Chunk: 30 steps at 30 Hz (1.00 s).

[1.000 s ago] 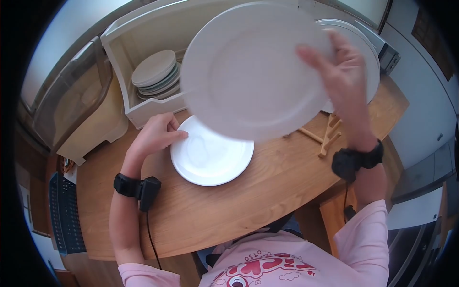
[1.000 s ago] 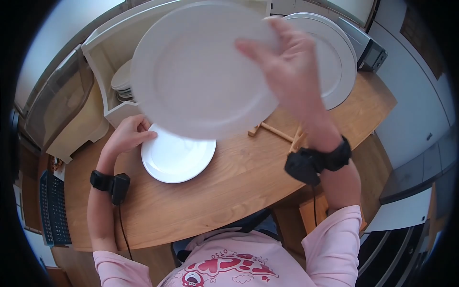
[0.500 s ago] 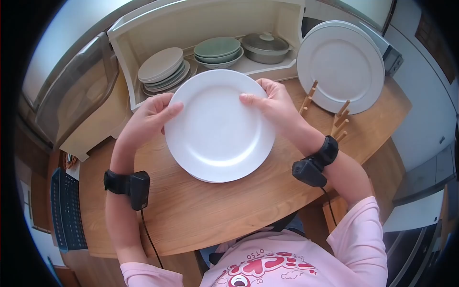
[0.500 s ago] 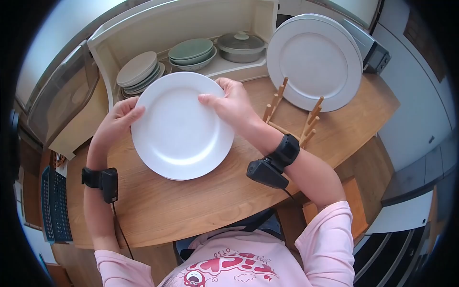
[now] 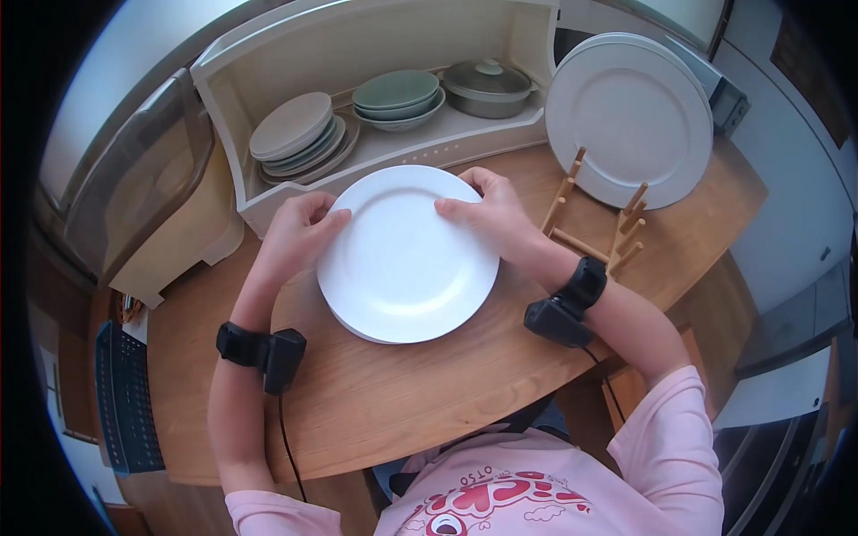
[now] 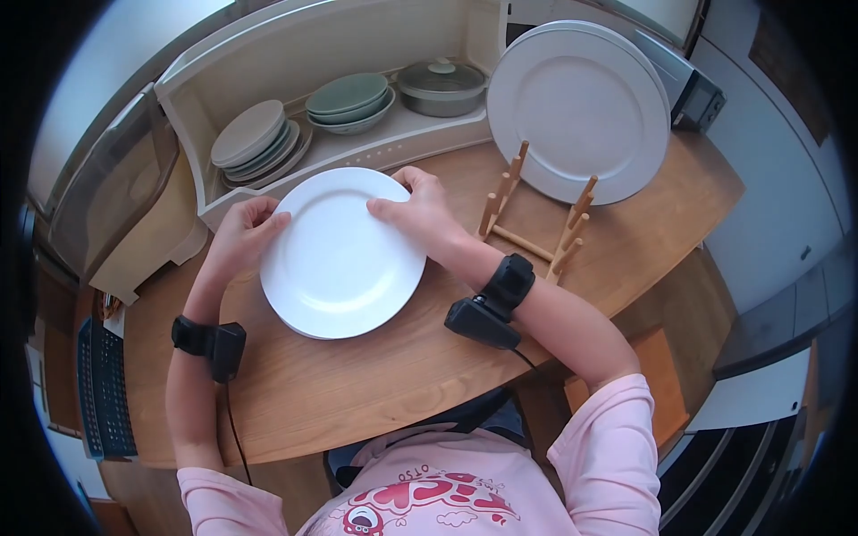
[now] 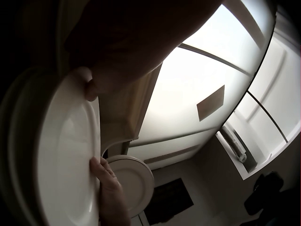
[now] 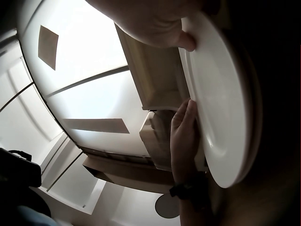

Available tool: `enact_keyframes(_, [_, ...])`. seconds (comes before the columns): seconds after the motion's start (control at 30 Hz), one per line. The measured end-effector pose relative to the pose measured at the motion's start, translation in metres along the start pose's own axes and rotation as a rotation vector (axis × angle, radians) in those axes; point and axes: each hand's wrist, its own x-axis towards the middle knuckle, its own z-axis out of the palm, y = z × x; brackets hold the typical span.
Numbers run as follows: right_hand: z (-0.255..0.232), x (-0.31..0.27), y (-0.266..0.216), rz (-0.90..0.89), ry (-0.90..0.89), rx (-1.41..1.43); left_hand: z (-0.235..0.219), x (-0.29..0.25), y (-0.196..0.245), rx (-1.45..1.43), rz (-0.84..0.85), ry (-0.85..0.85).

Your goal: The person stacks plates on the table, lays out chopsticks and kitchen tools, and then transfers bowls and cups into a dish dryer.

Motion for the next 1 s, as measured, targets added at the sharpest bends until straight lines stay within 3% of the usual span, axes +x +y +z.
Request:
enact_keyframes(0.13, [0.006,0.002,0.013,-0.015,-0.004,-0.053,0.001,-0.002,-0.001,0.221,-0.029,0.070])
enact_keyframes(0.47, [0.030,-0.003,0.029,-0.011,0.068,0.009,-0.010,-0.003,-0.003,0.306,-0.064,0.054])
enact_keyframes(0.57, [0.041,-0.005,0.032,-0.096,0.092,0.010,-0.019,-0.001,-0.008,0.300,-0.098,0.010])
enact_keyframes(0.9, [0.108,-0.012,0.023,-0.168,-0.009,-0.023,-0.063,-0.024,0.010,0.719,-0.174,-0.067])
enact_keyframes(1.0, [0.133,-0.013,0.025,-0.203,-0.051,-0.026,-0.079,-0.029,0.004,0.701,-0.183,-0.061])
